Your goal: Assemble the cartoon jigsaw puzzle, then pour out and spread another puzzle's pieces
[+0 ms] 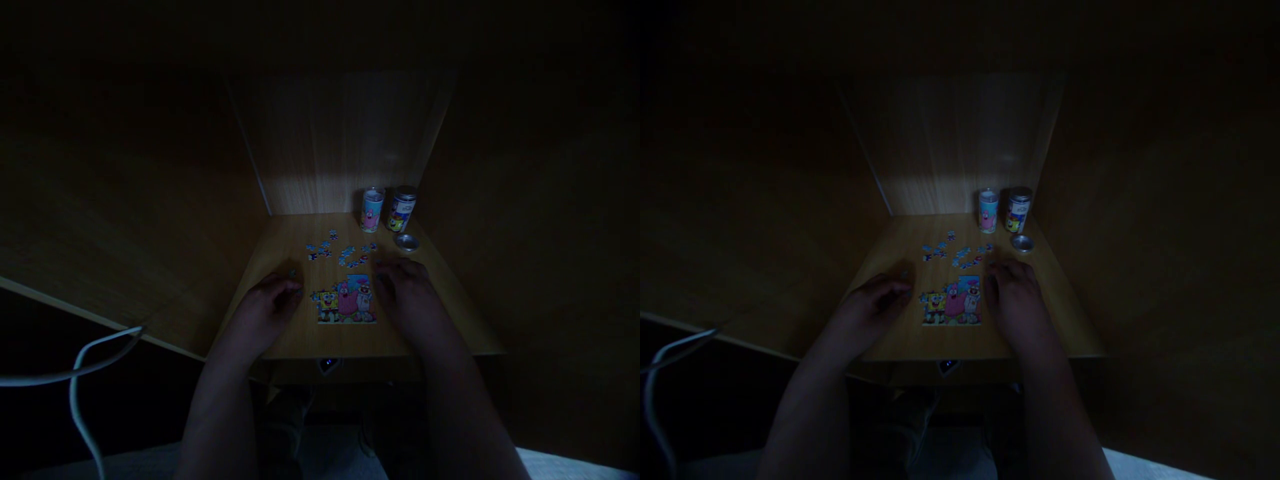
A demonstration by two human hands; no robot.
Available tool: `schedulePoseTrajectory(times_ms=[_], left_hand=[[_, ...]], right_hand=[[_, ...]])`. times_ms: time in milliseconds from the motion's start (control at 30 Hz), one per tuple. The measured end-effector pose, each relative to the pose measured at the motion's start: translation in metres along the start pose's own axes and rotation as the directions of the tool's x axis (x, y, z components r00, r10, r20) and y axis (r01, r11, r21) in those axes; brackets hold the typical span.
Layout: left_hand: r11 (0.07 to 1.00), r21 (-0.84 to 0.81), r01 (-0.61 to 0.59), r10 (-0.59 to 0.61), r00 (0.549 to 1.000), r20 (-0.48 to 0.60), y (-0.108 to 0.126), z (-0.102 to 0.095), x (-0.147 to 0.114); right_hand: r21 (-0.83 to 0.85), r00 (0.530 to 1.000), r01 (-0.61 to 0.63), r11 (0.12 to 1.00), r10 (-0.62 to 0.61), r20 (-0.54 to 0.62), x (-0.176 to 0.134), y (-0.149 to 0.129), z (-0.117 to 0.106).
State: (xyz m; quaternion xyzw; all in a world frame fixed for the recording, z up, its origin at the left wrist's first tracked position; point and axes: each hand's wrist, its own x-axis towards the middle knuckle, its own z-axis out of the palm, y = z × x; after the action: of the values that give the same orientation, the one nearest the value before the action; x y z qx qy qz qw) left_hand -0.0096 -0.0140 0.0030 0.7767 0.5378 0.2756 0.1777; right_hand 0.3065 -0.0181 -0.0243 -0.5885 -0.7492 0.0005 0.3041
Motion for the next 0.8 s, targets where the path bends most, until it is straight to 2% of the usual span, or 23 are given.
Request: schedulePoseTrajectory(times_ms=[367, 800], left_hand=[[1.000, -0.002, 0.003, -0.003, 1.000, -0.017, -0.003, 0.002, 0.001], [1.000, 0.010, -0.006, 0.006, 0.999, -0.041, 0.007, 0.001, 0.002]], right_hand=[[0.008, 1.000, -0.020, 1.000, 0.020, 0.000, 0.000, 0.003, 0.003], [-0.004, 0.999, -0.031, 1.000, 0.031, 0.009, 0.000, 0.001, 0.001]])
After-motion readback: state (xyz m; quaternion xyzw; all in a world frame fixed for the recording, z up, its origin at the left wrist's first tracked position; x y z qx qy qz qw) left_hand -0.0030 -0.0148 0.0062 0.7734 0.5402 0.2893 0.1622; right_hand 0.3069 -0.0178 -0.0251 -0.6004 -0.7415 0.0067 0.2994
